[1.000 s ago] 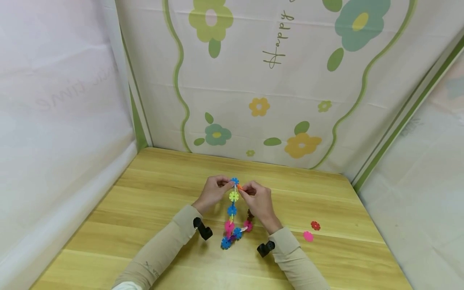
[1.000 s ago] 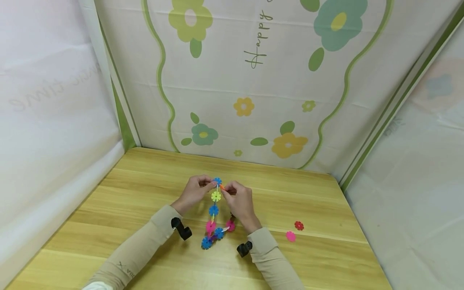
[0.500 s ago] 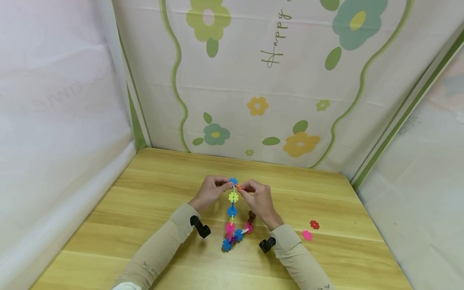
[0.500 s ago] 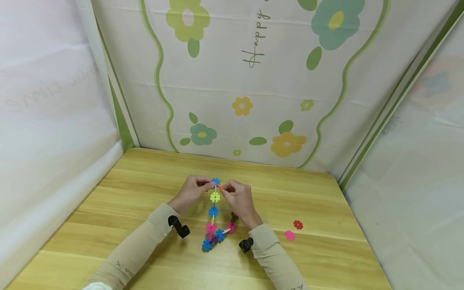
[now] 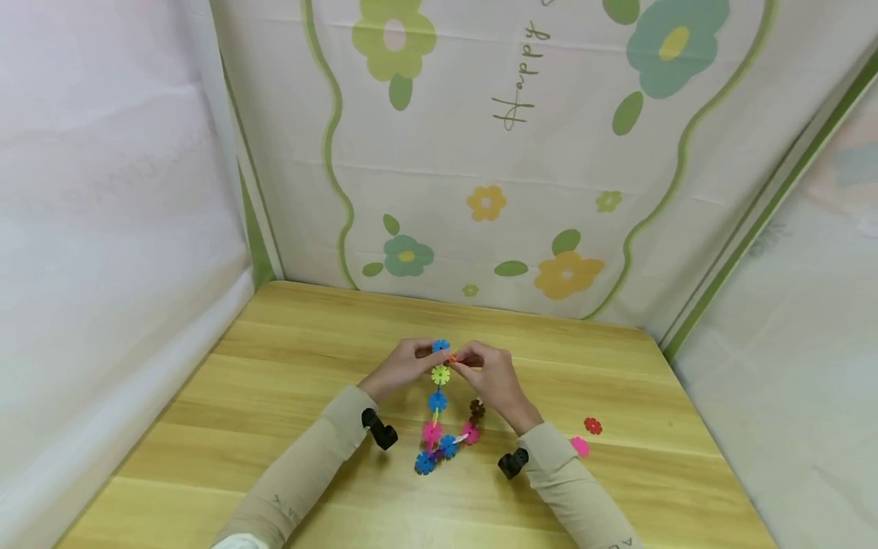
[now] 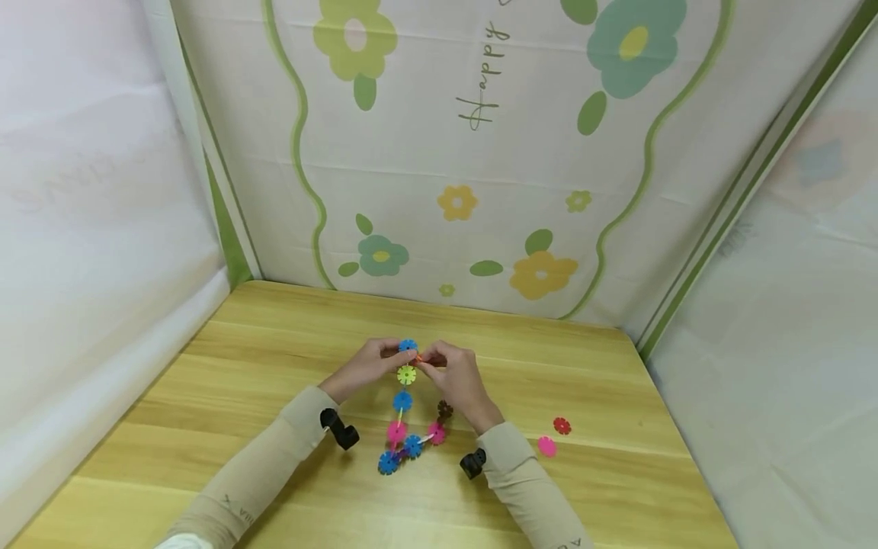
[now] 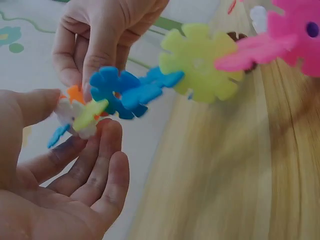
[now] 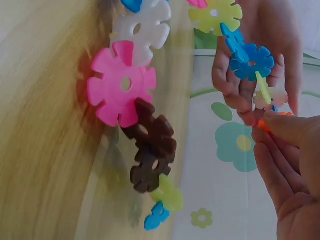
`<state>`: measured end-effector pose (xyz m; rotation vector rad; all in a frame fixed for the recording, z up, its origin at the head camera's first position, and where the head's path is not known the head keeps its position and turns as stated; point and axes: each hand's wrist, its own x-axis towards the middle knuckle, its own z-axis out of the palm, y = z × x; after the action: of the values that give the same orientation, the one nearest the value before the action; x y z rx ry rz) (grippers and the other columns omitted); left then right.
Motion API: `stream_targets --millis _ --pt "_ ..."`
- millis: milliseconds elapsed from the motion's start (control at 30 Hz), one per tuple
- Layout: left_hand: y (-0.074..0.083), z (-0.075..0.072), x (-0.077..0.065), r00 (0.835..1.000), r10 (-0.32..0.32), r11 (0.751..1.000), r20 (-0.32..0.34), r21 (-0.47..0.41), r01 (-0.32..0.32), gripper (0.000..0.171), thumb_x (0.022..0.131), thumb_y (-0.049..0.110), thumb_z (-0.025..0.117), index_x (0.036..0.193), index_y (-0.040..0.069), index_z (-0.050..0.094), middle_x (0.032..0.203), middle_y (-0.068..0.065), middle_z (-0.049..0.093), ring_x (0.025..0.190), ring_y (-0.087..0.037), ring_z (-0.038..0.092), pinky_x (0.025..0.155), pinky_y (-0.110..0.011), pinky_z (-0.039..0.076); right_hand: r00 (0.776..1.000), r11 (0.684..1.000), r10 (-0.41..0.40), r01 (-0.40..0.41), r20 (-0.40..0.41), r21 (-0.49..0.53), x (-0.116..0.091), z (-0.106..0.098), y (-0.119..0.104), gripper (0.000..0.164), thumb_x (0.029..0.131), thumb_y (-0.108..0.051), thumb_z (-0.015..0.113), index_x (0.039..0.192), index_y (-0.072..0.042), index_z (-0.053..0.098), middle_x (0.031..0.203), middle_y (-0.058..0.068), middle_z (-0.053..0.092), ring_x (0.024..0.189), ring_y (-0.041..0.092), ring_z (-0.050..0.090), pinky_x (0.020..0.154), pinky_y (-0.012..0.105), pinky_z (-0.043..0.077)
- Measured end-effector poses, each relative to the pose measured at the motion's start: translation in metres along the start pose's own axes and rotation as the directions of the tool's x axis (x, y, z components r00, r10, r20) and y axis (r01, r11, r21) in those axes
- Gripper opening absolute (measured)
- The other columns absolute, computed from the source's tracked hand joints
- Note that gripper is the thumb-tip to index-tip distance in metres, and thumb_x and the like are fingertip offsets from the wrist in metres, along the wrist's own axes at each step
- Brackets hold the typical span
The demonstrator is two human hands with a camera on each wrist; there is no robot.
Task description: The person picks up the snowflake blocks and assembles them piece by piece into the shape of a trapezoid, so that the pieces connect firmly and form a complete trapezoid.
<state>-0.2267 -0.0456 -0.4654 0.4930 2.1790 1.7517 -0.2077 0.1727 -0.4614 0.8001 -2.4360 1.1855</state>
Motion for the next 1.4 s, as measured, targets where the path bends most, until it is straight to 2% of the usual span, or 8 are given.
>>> stream_targets --millis 133,333,467,600,767,1000,1200,1400 --pt "0.004 0.0 0.002 1.0 0.003 1.0 0.005 0.005 -0.003 0.035 0.106 0.044 0.065 0.108 0.01 0.074 0.108 -0.011 0.075 0.09 -0.018 0.065 0.092 -0.057 0.054 0.997 1.0 0.015 -0.014 0.072 -0.017 -0.002 -0.011 -0.001 0.006 0.095 -0.013 0.08 0.098 -0.012 0.076 0.098 0.003 0.08 0.092 0.016 0.08 0.085 0.028 0.064" --pt "0.005 -0.001 0.0 1.0 -0.011 1.0 0.009 -0.006 0.011 0.034 0.107 0.039 0.064 0.117 0.009 0.076 0.12 -0.019 0.074 0.095 -0.015 0.066 0.097 -0.055 0.054 0.982 0.99 0.109 -0.093 0.152 -0.105 -0.023 -0.049 0.005 0.012 0.093 -0.016 0.083 0.102 -0.014 0.076 0.1 0.003 0.079 0.094 0.016 0.077 0.087 0.032 0.064" --pt "0.005 -0.001 -0.001 1.0 -0.02 1.0 0.002 -0.008 0.02 0.037 0.107 0.039 0.065 0.117 0.005 0.076 0.11 -0.012 0.075 0.091 -0.017 0.063 0.093 -0.053 0.054 0.944 0.963 0.222 -0.173 0.244 -0.207 -0.046 -0.086 0.013 0.016 0.095 -0.018 0.081 0.109 -0.014 0.076 0.107 0.003 0.077 0.099 0.018 0.074 0.09 0.038 0.063" --pt "0.004 -0.002 -0.001 1.0 -0.022 1.0 -0.003 -0.021 0.022 0.039 0.105 0.039 0.066 0.116 0.003 0.076 0.101 -0.004 0.073 0.09 -0.022 0.06 0.093 -0.054 0.053 0.899 0.926 0.314 -0.218 0.306 -0.31 -0.073 -0.122 0.026 0.024 0.097 -0.02 0.079 0.116 -0.007 0.075 0.113 0.011 0.076 0.102 0.022 0.073 0.091 0.043 0.062" --pt "0.004 -0.003 0.0 1.0 -0.023 1.0 0.006 -0.02 0.023 0.042 0.105 0.041 0.066 0.117 0.002 0.075 0.102 -0.005 0.073 0.09 -0.019 0.061 0.096 -0.057 0.053 0.872 0.897 0.372 -0.249 0.319 -0.365 -0.107 -0.15 0.04 0.028 0.094 -0.018 0.081 0.114 -0.001 0.075 0.109 0.011 0.077 0.096 0.021 0.073 0.084 0.04 0.062" --pt "0.003 -0.003 0.0 1.0 -0.021 1.0 0.014 -0.011 0.022 0.035 0.105 0.04 0.067 0.111 0.007 0.077 0.103 -0.006 0.074 0.089 -0.016 0.063 0.098 -0.057 0.054 0.869 0.889 0.4 -0.291 0.292 -0.354 -0.148 -0.153 0.059 0.025 0.09 -0.023 0.085 0.107 -0.006 0.077 0.098 -0.002 0.074 0.083 0.002 0.067 0.074 0.025 0.06" --pt "0.001 -0.002 -0.002 1.0 -0.02 0.999 0.023 -0.028 0.021 0.037 0.105 0.039 0.067 0.113 0.004 0.075 0.098 -0.004 0.071 0.089 -0.022 0.06 0.097 -0.058 0.053 0.877 0.888 0.398 -0.294 0.269 -0.354 -0.161 -0.151 0.069 0.016 0.088 -0.019 0.086 0.1 -0.012 0.078 0.091 -0.006 0.067 0.077 -0.004 0.058 0.067 0.02 0.054" --pt "0.0 -0.001 -0.001 0.999 -0.012 0.999 0.03 -0.036 0.013 0.044 0.104 0.043 0.068 0.118 0.002 0.073 0.111 -0.014 0.074 0.099 -0.029 0.065 0.101 -0.06 0.052 0.822 0.881 0.46 -0.375 0.336 -0.288 -0.161 -0.156 0.068 0.016 0.088 -0.018 0.085 0.088 -0.013 0.07 0.082 -0.005 0.068 0.071 -0.002 0.057 0.063 0.02 0.051"
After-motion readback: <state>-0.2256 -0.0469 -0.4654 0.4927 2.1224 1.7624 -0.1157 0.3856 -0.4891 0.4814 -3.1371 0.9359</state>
